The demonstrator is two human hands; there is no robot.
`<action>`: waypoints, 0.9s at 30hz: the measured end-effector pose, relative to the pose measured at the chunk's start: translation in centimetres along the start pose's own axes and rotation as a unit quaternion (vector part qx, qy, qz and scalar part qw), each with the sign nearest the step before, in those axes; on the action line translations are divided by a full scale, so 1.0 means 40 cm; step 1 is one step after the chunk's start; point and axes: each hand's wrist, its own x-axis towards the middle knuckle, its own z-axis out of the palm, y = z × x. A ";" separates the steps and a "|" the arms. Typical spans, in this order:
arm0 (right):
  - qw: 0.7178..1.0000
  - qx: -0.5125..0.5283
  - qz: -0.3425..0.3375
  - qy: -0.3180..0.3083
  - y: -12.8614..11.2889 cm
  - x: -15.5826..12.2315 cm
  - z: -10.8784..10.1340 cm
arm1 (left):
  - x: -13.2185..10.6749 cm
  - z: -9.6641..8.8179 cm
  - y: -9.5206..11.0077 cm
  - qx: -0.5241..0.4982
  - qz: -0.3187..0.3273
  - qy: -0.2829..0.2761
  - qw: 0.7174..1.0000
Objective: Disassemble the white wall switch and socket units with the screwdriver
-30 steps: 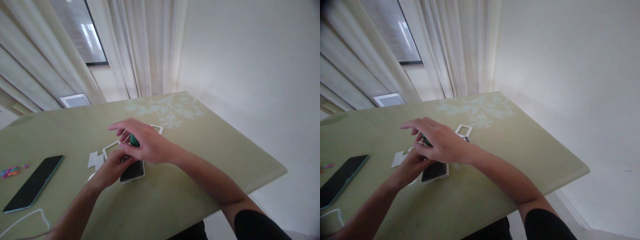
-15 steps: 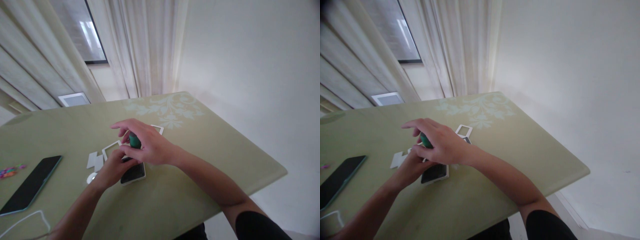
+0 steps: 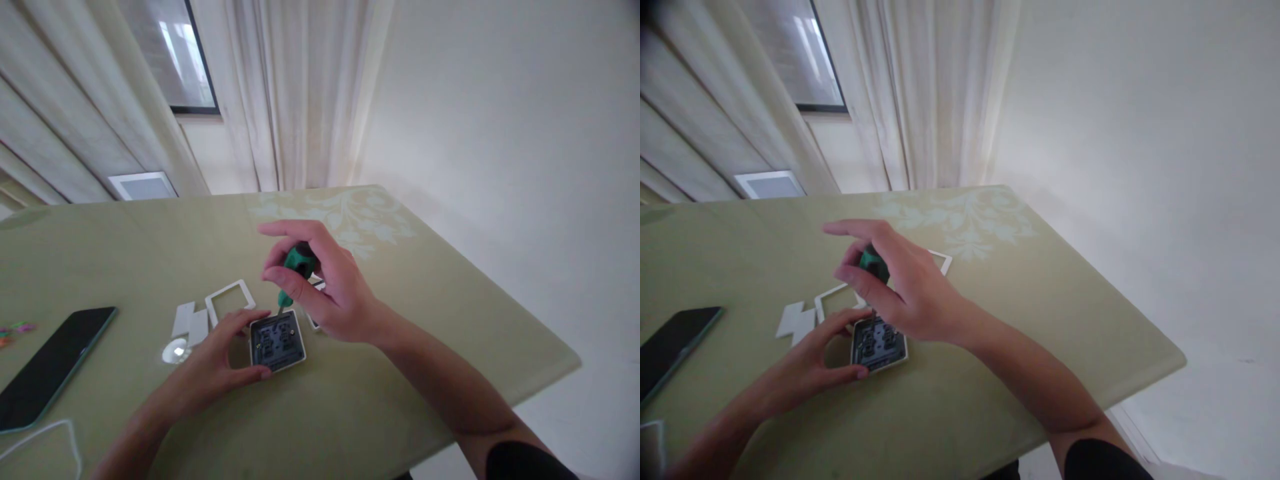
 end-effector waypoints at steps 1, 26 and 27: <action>1.000 0.005 0.000 0.001 0.001 -0.002 0.009 | 0.001 0.015 0.003 0.002 0.005 0.004 1.000; 0.987 0.070 -0.008 -0.145 0.010 -0.015 0.043 | 0.018 0.032 0.067 -0.033 0.057 -0.011 0.998; 0.987 0.049 -0.020 -0.152 0.005 -0.014 0.043 | 0.018 0.033 0.068 -0.038 0.057 -0.006 0.998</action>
